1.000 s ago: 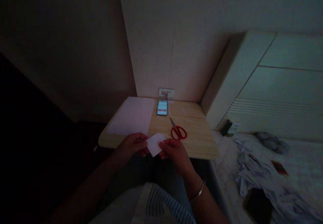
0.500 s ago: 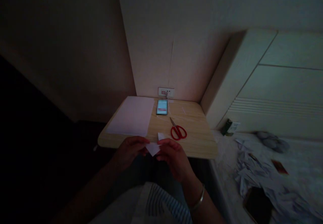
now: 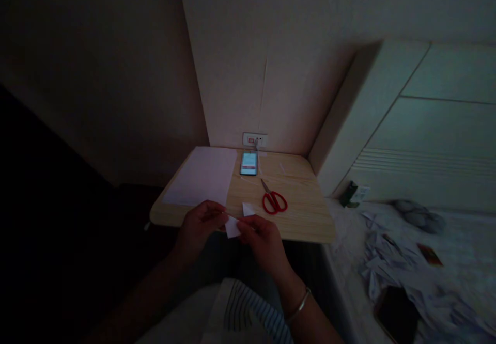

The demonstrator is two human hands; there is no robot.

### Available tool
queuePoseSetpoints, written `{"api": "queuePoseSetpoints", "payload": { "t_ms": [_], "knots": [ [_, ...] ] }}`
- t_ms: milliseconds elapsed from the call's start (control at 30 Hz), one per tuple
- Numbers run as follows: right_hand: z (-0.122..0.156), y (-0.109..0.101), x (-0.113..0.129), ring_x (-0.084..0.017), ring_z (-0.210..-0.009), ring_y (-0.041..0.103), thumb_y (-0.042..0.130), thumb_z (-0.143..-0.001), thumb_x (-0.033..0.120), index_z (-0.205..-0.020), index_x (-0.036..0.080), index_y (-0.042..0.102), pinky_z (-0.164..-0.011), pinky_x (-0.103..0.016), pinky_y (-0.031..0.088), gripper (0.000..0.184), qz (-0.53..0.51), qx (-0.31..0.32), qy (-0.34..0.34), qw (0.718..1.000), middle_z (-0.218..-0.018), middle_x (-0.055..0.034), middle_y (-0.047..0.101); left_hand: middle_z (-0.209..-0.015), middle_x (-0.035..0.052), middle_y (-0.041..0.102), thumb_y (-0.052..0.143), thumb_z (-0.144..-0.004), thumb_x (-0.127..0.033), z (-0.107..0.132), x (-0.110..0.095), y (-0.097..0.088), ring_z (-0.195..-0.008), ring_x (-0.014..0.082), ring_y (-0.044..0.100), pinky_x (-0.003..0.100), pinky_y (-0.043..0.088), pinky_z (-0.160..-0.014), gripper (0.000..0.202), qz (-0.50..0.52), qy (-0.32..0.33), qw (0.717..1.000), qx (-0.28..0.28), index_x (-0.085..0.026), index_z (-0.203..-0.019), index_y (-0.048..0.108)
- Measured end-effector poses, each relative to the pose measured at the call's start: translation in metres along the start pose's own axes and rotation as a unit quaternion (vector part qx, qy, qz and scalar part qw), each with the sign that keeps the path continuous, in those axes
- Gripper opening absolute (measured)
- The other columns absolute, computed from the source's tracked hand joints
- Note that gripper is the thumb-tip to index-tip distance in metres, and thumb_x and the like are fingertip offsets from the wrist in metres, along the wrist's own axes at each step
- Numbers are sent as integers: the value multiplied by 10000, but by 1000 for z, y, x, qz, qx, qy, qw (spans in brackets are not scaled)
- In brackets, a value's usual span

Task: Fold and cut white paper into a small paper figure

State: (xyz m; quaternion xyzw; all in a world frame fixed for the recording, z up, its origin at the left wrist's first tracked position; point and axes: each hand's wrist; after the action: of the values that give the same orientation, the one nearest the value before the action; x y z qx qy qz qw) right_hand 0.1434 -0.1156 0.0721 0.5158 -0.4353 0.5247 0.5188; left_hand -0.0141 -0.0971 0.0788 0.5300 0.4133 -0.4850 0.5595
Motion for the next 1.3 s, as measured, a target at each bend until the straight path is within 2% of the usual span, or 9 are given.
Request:
{"api": "queuePoseSetpoints", "payload": {
  "t_ms": [67, 167, 367, 467, 567, 667, 933, 1100, 1300],
  "knots": [
    [0, 3, -2, -133, -564, 580, 706, -685, 430, -761, 171, 686, -554, -256, 473, 270, -4, -12, 3, 1000, -661, -18, 665, -624, -22, 624, 732, -614, -341, -1, 1, 3, -551, 107, 573, 239, 479, -578, 262, 36, -30, 999, -26, -144, -724, 598],
    [0, 7, -5, -145, -579, 599, 714, -672, 440, -786, 182, 679, -558, -261, 487, 285, -27, -26, 14, 999, -671, -14, 668, -623, -15, 626, 708, -640, -353, -3, 1, 5, -556, 112, 572, 248, 484, -592, 245, 47, -37, 998, -26, -134, -694, 613],
    [0, 10, -6, -128, -530, 602, 715, -644, 481, -732, 150, 646, -508, -240, 481, 349, -30, 30, 84, 996, -631, -21, 662, -639, -1, 649, 645, -686, -282, -7, 0, 3, -608, 133, 574, 215, 440, -571, 131, -136, 58, 988, -40, -152, -691, 646],
    [-1, 9, -9, -126, -529, 601, 721, -643, 466, -746, 155, 639, -518, -242, 486, 337, -41, 9, 65, 997, -634, -16, 662, -713, 16, 666, 619, -712, -331, -8, 5, 5, -654, 144, 592, 225, 461, -603, 190, -124, 67, 989, -50, -154, -773, 648],
    [-3, 6, -10, -138, -569, 601, 696, -691, 443, -779, 170, 643, -557, -257, 488, 291, -44, -32, 13, 998, -661, -16, 666, -673, 15, 645, 618, -702, -423, -6, 11, 8, -566, 135, 578, 232, 466, -521, 299, -82, -1, 996, -16, -143, -805, 631],
    [-4, 5, -11, -154, -610, 599, 688, -707, 428, -783, 179, 644, -590, -271, 481, 264, -42, -45, -7, 998, -675, -16, 665, -539, -19, 574, 625, -683, -419, -5, 13, 10, -468, 110, 524, 212, 433, -445, 274, -105, -32, 994, 8, -146, -678, 606],
    [-3, 10, -9, -150, -636, 582, 698, -703, 353, -833, 170, 642, -613, -263, 454, 231, -45, -46, -9, 998, -698, -14, 662, -595, -26, 562, 555, -740, -397, -2, 16, 14, -490, 110, 526, 192, 404, -389, 239, -118, 6, 992, 31, -158, -742, 558],
    [-5, 8, -10, -140, -614, 563, 698, -700, 357, -847, 167, 649, -591, -251, 424, 245, -17, -17, -8, 1000, -682, -4, 656, -560, -42, 528, 540, -766, -340, -3, 17, 9, -459, 94, 498, 197, 403, -441, 186, -153, 39, 987, 12, -160, -726, 559],
    [-11, -1, 3, -140, -617, 548, 670, -712, 439, -768, 171, 696, -586, -253, 407, 275, -4, 19, -21, 1000, -670, -3, 654, -687, 2, 585, 509, -796, -309, 0, 8, 2, -530, 109, 535, 207, 421, -485, 186, -238, 83, 963, 97, -152, -776, 606]
  ]
}}
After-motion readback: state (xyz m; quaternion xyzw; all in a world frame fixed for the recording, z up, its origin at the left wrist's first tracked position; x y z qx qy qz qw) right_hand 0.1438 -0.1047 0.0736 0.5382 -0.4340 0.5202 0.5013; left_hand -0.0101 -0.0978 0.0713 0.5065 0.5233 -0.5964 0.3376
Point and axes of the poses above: each hand's wrist, its own z-axis away from the middle knuckle, its own y-axis out of the palm, x = y × z
